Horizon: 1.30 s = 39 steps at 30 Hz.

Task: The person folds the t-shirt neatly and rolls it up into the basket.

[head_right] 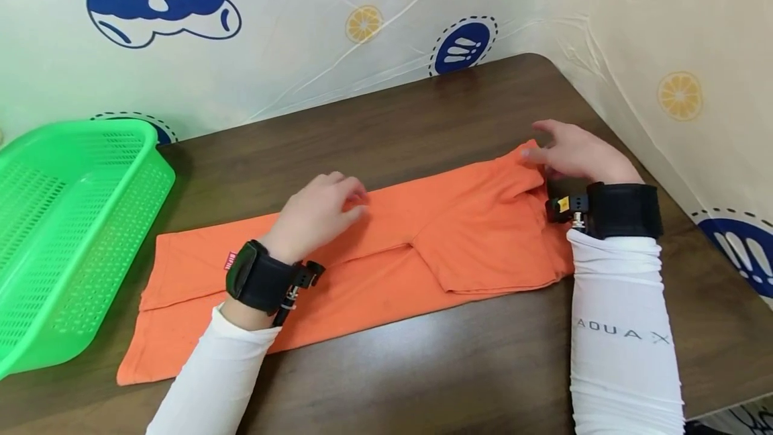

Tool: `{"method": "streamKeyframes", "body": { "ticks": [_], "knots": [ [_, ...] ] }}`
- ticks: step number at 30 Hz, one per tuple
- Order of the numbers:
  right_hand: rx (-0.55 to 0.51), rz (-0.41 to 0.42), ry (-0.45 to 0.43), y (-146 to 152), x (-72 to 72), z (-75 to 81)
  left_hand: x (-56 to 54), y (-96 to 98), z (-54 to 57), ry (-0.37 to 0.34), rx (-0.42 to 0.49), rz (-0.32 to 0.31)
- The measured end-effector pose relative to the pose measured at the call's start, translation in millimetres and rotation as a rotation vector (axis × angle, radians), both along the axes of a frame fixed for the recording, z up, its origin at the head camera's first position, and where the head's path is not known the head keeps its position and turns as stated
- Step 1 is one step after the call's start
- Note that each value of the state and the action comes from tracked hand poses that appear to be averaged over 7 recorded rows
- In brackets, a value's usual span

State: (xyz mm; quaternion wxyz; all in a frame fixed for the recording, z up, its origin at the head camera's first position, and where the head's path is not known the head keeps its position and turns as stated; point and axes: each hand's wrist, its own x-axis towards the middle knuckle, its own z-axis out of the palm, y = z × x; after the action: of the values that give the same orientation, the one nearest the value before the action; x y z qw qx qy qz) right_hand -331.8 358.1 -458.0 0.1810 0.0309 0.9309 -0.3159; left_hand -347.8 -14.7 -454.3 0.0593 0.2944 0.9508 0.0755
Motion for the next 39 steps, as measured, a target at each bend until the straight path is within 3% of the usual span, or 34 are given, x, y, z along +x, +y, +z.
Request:
{"method": "streamKeyframes", "body": {
  "ticks": [3, 6, 10, 13, 19, 24, 28, 34, 39],
  "knots": [
    [-0.011, 0.042, 0.035, -3, -1.6, -0.6, 17.2, 15.2, -0.1, 0.004, 0.029, -0.107],
    [-0.024, 0.032, 0.083, -8, -4.1, -1.4, 39.7, 31.4, -1.2, 0.036, 0.037, -0.237],
    [-0.021, 0.004, 0.088, -13, -8.4, -1.5, 71.8, 53.0, -0.6, 0.119, 0.038, -0.426],
    [-0.001, 0.01, 0.074, -15, -11.3, -0.2, 88.6, 69.6, 1.5, 0.176, -0.01, -0.501],
    [-0.041, 0.046, 0.017, -16, -4.6, -3.4, 104.7, 100.8, -5.5, 0.227, -0.165, -0.51],
    [-0.023, 0.134, 0.017, -16, -1.0, 4.6, 109.0, 115.9, -12.9, 0.255, -0.158, -0.479],
    [0.043, 0.151, 0.057, -21, -6.0, 8.2, 102.2, 116.5, -14.6, 0.208, -0.141, -0.454],
    [0.09, 0.114, 0.055, -22, -8.9, 7.2, 95.9, 114.7, -11.6, 0.073, -0.065, -0.417],
    [0.088, 0.053, 0.025, -17, -5.0, 2.2, 97.2, 117.0, -12.0, 0.043, 0.005, -0.416]
  ]
}}
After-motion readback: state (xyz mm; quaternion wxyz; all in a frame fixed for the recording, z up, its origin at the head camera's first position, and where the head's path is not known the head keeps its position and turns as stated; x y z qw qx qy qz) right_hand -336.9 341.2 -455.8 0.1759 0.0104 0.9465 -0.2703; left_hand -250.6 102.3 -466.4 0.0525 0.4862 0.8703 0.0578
